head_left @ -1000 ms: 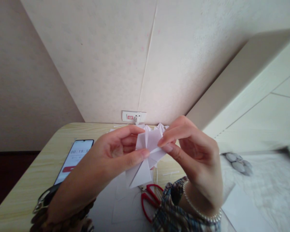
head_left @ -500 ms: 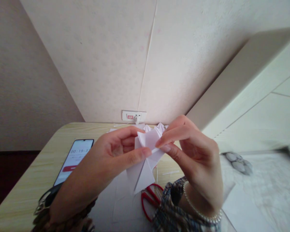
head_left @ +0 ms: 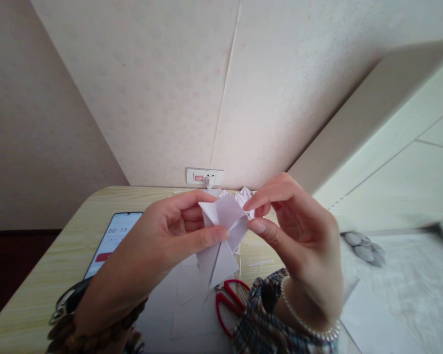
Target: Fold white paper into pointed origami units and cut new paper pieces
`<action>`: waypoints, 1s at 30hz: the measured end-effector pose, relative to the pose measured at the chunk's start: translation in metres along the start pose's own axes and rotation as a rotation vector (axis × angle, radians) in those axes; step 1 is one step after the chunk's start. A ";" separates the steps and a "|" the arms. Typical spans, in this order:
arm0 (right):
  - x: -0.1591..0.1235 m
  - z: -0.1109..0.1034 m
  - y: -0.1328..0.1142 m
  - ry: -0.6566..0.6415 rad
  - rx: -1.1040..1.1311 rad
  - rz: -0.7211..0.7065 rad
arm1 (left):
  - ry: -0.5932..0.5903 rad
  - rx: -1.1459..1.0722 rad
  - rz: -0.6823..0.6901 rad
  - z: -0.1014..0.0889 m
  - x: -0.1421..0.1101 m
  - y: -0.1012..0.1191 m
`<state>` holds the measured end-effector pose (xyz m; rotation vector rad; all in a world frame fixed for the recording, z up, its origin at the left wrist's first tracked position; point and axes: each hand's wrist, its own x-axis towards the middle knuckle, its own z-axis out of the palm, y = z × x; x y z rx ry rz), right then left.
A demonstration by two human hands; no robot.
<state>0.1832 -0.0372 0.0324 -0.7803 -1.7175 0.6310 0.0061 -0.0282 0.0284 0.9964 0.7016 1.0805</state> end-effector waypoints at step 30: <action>-0.001 0.011 -0.004 0.127 -0.198 0.076 | 0.144 0.210 0.067 0.003 -0.002 0.002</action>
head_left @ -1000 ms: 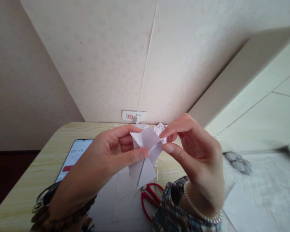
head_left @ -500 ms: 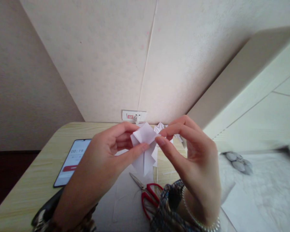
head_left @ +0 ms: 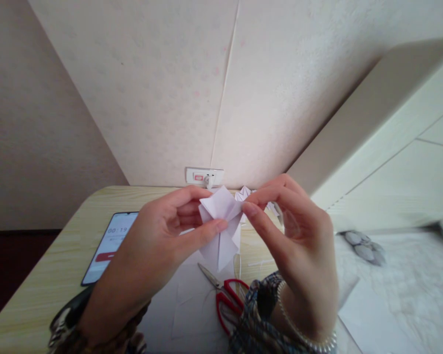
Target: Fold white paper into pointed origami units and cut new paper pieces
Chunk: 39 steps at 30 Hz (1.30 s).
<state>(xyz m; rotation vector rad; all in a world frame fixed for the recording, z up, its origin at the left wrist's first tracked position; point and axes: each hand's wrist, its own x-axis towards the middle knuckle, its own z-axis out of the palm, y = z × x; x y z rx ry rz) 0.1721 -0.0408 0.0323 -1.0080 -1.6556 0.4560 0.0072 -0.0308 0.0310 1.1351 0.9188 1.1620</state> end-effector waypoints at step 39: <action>0.000 0.003 -0.001 0.033 0.006 0.040 | -0.003 0.044 0.041 -0.003 -0.005 0.000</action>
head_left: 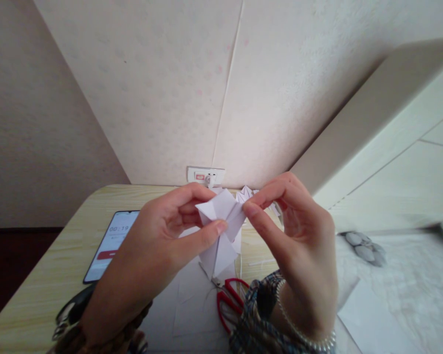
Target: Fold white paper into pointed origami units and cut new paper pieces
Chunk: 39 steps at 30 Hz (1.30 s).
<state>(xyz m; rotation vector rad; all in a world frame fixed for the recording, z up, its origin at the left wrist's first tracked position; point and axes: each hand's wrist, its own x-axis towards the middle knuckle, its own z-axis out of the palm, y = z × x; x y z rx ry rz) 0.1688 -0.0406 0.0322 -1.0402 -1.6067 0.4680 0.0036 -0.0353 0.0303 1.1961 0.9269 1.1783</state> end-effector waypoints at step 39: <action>-0.001 0.004 -0.001 0.001 0.065 -0.013 | 0.223 0.113 0.113 0.013 -0.006 -0.002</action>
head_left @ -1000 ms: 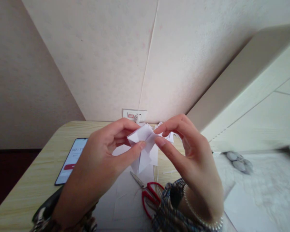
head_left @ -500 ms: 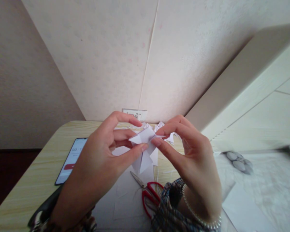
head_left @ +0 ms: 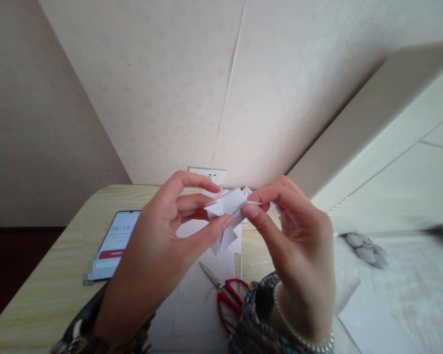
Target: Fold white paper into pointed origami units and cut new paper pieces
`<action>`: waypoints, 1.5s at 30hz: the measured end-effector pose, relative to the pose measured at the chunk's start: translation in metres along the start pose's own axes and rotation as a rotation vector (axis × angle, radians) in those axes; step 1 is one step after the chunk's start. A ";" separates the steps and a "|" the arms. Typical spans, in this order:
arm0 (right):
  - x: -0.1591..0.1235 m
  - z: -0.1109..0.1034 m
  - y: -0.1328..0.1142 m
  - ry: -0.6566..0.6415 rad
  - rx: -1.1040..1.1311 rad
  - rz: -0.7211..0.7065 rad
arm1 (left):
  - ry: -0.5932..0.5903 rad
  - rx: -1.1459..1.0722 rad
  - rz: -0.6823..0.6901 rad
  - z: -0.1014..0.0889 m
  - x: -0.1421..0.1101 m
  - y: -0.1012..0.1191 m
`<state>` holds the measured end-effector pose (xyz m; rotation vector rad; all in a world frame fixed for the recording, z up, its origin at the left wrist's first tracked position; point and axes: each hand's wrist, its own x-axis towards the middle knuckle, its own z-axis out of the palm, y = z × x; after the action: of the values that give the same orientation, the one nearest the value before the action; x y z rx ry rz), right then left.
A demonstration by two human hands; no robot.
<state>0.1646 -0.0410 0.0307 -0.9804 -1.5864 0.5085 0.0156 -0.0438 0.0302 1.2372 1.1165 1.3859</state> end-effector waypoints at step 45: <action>0.000 0.001 -0.002 -0.041 0.004 0.024 | -0.061 0.331 0.141 -0.008 0.003 0.004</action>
<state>0.1625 -0.0416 0.0319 -0.9926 -1.6108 0.5518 0.0070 -0.0418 0.0342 1.6101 1.2712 1.2901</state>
